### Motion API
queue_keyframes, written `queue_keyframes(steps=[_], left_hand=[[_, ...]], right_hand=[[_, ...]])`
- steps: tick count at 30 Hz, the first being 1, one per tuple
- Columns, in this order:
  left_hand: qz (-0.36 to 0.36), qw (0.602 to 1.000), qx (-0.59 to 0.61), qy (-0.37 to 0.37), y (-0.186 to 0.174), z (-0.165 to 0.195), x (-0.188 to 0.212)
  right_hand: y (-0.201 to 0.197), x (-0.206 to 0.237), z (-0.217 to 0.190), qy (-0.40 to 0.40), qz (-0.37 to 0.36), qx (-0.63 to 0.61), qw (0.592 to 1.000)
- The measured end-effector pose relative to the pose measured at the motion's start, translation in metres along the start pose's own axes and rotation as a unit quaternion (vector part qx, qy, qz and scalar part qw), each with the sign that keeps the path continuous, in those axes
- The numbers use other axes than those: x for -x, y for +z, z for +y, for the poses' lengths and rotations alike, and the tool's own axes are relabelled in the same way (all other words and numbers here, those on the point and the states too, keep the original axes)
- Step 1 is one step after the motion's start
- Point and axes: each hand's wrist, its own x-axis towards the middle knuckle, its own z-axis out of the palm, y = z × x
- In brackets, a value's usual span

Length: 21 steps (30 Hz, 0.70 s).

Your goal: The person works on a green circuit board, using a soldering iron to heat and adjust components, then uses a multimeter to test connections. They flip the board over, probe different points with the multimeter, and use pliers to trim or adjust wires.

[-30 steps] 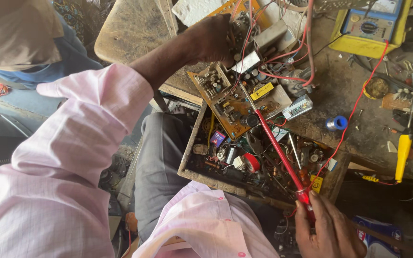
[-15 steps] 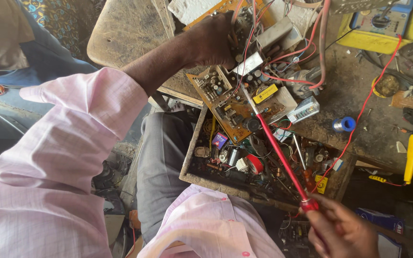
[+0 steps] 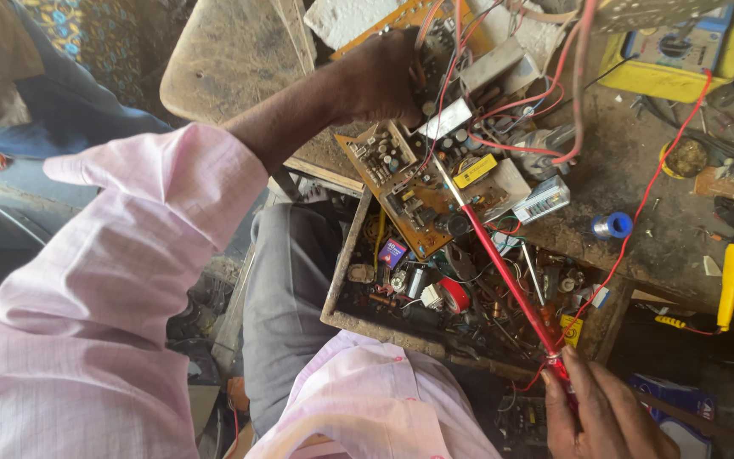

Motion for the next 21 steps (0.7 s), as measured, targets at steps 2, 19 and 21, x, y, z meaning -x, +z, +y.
queue_keyframes(steps=[2, 19, 21], left_hand=[[0.023, 1.0, 0.0, 0.012, 0.0, -0.005, -0.003], [0.022, 0.999, -0.039, 0.008, 0.003, -0.007, -0.004], [-0.005, 0.999, -0.009, 0.051, 0.002, 0.002, 0.002]], right_hand=[[0.005, -0.005, -0.003, 0.04, 0.001, -0.027, 0.999], [0.045, 0.033, 0.091, 0.312, -0.171, -0.59, 0.725], [0.041, 0.033, 0.089, 0.323, -0.212, -0.703, 0.596]])
